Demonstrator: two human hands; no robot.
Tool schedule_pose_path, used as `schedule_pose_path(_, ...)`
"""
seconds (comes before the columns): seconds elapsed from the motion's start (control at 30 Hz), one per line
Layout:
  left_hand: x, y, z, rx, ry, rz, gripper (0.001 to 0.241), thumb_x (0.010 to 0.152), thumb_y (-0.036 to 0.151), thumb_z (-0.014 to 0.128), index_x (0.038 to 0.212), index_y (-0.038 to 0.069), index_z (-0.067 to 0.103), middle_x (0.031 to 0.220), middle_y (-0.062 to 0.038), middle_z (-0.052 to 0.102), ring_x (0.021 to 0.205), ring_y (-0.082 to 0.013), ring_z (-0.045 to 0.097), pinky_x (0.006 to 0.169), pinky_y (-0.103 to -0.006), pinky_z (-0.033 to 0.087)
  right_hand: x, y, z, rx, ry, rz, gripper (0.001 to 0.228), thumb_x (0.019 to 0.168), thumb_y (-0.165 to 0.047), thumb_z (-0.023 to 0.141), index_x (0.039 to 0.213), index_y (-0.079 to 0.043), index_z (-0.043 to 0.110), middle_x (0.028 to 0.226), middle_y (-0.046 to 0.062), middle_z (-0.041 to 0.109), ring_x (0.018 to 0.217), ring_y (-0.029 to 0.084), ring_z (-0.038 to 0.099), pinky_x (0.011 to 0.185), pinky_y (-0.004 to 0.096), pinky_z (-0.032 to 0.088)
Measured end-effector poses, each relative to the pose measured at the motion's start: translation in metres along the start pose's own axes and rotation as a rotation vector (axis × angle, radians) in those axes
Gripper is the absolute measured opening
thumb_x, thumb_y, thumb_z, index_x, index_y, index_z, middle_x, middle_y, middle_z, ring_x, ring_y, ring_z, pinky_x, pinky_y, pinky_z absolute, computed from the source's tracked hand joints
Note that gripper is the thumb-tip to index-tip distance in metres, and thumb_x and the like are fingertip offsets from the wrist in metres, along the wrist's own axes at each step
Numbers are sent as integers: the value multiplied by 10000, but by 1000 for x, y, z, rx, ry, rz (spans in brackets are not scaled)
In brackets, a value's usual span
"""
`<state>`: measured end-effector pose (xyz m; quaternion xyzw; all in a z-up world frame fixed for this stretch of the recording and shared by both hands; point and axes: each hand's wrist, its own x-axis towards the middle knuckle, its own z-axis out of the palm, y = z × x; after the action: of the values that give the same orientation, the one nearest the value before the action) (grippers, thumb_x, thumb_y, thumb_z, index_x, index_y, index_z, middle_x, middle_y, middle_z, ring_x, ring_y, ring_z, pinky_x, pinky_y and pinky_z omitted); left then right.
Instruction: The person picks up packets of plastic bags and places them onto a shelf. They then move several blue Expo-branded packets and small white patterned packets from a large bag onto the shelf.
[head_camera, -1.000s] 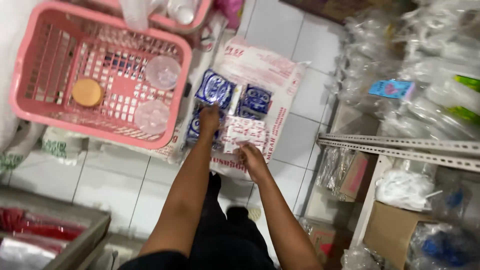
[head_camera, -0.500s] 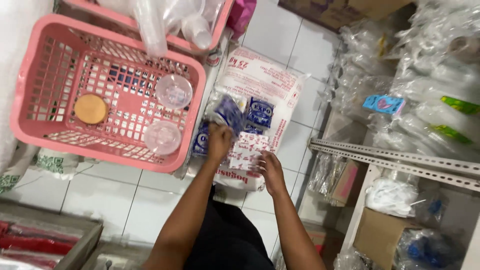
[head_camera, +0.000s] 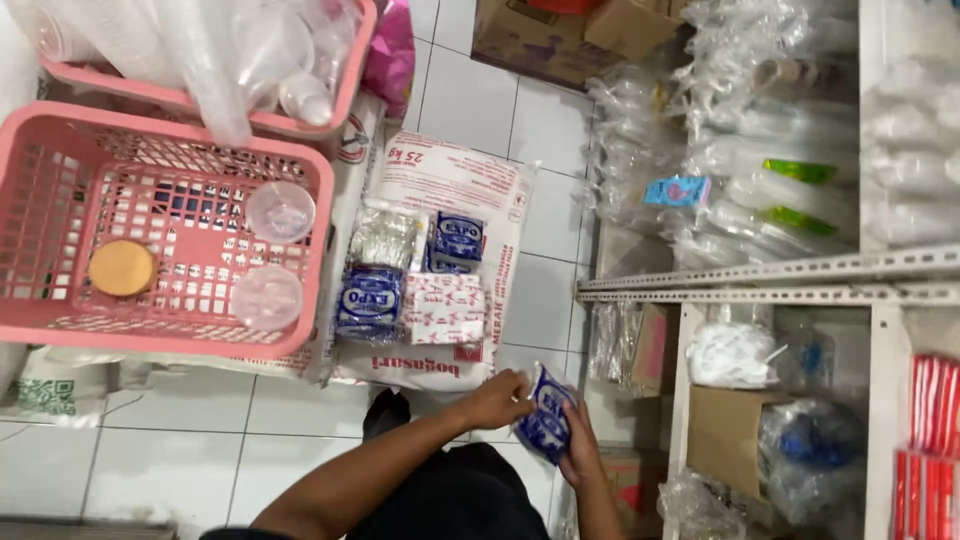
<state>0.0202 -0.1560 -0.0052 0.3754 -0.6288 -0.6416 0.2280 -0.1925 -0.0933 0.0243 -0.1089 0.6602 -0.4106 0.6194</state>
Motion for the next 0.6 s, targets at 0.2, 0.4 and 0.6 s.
schedule_pose_path(0.2, 30, 81, 51, -234, -166, -205, 622, 812, 155, 704, 1308, 13, 356, 1046, -115, 465, 836, -322, 660, 663, -400, 566, -37, 6, -78, 239, 158, -281, 517, 1015, -295, 560, 1468, -97, 408, 1346, 144, 601, 1184, 245, 622, 1007, 413, 517)
schedule_pose_path(0.4, 66, 142, 193, -142, -170, 253, 843, 814, 111, 774, 1466, -27, 259, 1303, -248, 478, 1225, -355, 531, 999, -418, 477, -114, -14, -202, 261, 289, -640, 682, 952, -206, 639, 1513, -55, 282, 1402, 181, 519, 1239, 251, 551, 1038, 406, 470)
schedule_pose_path(0.6, 86, 233, 349, 81, -476, 709, 817, 866, 159, 761, 1533, -20, 326, 1428, -311, 499, 1345, -445, 484, 1145, -474, 389, -231, -15, -332, 55, 632, -982, 976, 890, -173, 724, 1622, -45, 92, 1533, 181, 416, 1391, 249, 442, 1158, 390, 355)
